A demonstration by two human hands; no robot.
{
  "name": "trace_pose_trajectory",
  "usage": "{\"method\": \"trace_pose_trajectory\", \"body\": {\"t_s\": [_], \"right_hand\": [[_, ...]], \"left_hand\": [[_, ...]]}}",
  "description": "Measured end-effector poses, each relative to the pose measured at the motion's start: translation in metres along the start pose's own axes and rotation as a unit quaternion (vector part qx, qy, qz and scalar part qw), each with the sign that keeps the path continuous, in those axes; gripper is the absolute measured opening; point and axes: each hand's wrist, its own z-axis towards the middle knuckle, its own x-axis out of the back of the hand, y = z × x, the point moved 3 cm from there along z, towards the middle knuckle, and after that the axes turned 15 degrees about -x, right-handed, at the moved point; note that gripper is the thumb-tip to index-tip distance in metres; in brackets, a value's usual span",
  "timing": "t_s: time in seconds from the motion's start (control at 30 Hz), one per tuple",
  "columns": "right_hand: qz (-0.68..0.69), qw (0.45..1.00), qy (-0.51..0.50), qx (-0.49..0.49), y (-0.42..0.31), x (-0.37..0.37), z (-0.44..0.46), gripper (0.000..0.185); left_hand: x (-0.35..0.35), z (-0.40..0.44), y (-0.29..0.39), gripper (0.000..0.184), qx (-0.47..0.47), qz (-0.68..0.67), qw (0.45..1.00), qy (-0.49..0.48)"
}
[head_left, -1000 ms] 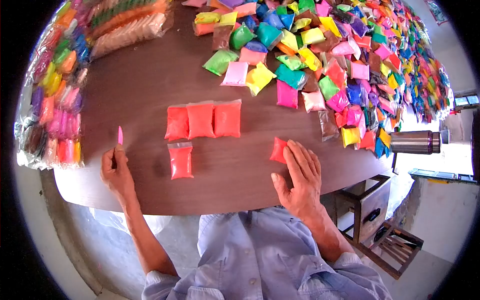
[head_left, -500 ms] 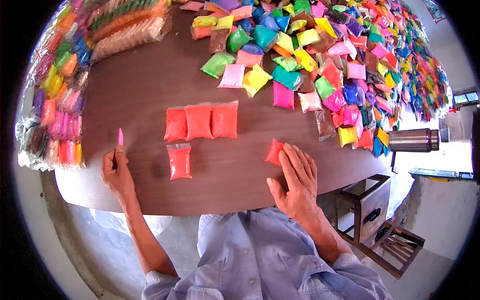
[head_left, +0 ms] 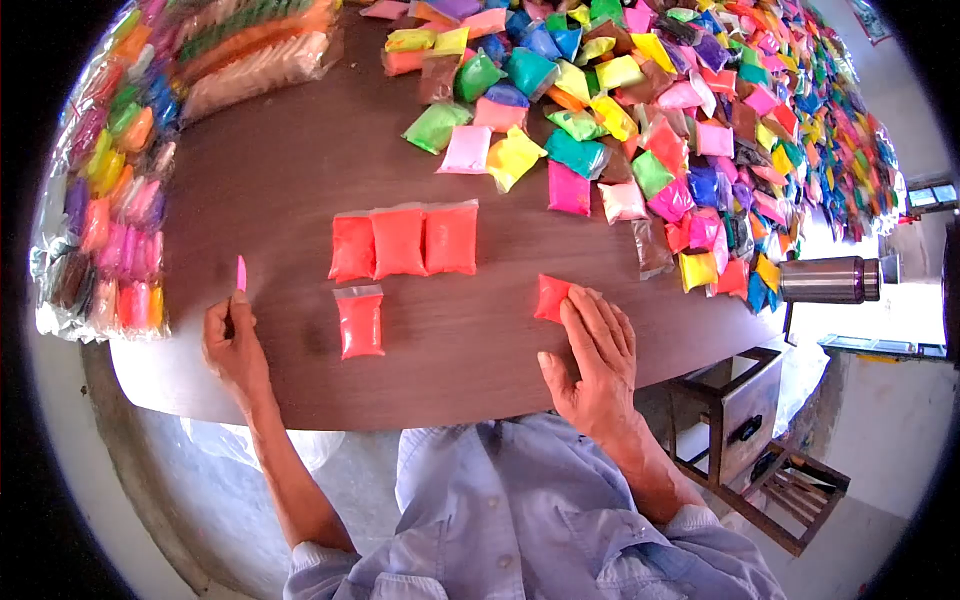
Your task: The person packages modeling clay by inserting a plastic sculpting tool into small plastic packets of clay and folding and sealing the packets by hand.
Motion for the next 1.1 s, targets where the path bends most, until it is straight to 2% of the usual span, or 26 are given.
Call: {"method": "trace_pose_trajectory", "body": {"t_s": [1.1], "right_hand": [[0.017,1.0,0.008,0.006,0.005,0.003,0.008,0.049]], "left_hand": [[0.002,0.001,0.02,0.027,-0.007,0.027,1.0,0.002]]}}
